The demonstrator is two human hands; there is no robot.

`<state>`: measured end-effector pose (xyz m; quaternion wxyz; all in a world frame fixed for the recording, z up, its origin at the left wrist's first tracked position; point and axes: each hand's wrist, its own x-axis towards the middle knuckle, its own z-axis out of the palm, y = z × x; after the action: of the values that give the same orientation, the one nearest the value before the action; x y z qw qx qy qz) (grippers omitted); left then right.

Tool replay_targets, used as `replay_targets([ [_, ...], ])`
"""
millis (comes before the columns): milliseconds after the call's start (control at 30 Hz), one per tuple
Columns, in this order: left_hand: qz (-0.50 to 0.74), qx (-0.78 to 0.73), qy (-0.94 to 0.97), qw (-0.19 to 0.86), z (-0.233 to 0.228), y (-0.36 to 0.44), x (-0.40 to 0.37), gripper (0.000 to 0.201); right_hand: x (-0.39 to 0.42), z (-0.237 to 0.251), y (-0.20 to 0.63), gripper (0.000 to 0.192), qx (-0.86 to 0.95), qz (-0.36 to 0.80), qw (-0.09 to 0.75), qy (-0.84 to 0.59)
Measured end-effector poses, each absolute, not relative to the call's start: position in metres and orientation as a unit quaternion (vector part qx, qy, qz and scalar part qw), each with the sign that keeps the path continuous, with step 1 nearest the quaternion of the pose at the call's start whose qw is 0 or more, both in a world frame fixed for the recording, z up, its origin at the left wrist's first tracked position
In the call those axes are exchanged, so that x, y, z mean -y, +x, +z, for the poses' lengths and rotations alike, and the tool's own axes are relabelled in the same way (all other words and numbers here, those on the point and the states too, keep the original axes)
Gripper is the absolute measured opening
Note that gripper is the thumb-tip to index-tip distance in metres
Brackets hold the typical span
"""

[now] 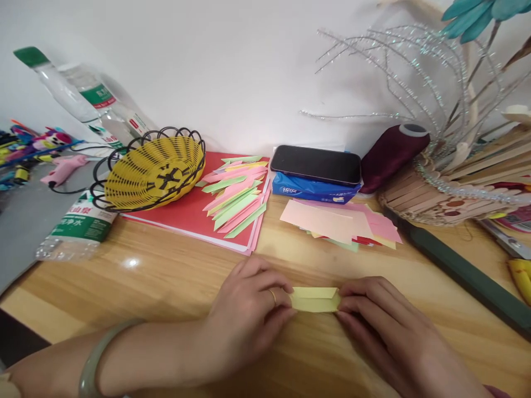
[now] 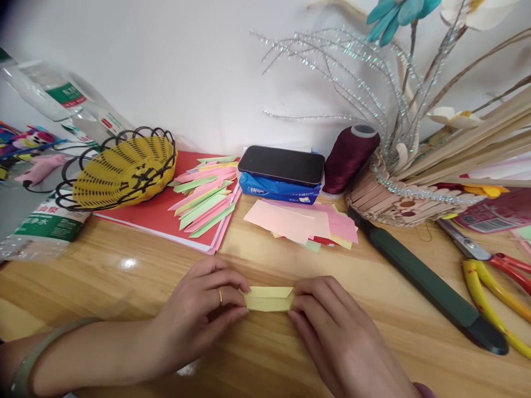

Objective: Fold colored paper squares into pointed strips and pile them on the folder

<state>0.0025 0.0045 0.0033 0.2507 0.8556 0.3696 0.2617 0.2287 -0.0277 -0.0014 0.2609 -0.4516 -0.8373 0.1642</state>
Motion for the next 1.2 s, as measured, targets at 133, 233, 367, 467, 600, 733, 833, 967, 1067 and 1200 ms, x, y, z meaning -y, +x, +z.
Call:
replay_targets([
  [133,0.257,-0.386,0.843,0.272,0.004,0.005,-0.005,0.008,0.026,0.000,0.226,0.007,0.821,0.193,0.246,-0.477],
  [233,0.254,-0.392,0.843,0.268,0.003,0.008,-0.006,0.009,0.023,0.001,0.224,0.009,0.816,0.199,0.239,-0.488],
  [367,0.249,-0.398,0.846,0.253,0.000,0.010,-0.008,0.009,0.020,0.001,0.223,0.014,0.814,0.201,0.236,-0.491],
  [467,0.245,-0.409,0.845,0.244,-0.002,0.011,-0.009,0.009,0.020,0.000,0.224,0.015,0.814,0.196,0.234,-0.494],
  [600,0.237,-0.417,0.845,0.236,-0.004,0.013,-0.009,0.010,0.020,-0.003,0.225,0.014,0.816,0.202,0.208,-0.500],
  [733,0.238,-0.416,0.846,0.234,-0.005,0.014,-0.009,0.012,0.019,-0.005,0.223,0.013,0.811,0.193,0.206,-0.512],
  [833,0.238,-0.416,0.846,0.233,-0.004,0.014,-0.009,0.012,0.019,-0.005,0.222,0.014,0.809,0.185,0.204,-0.519],
  [967,0.227,-0.413,0.853,0.226,-0.003,0.014,-0.010,0.011,0.019,-0.006,0.221,0.012,0.816,0.170,0.203,-0.514],
  [1067,0.215,-0.412,0.857,0.224,-0.002,0.015,-0.010,0.010,0.019,-0.006,0.219,0.013,0.819,0.141,0.206,-0.516],
  [1200,0.206,-0.414,0.857,0.226,-0.001,0.015,-0.010,0.009,0.022,-0.007,0.218,0.011,0.834,0.052,0.203,-0.510],
])
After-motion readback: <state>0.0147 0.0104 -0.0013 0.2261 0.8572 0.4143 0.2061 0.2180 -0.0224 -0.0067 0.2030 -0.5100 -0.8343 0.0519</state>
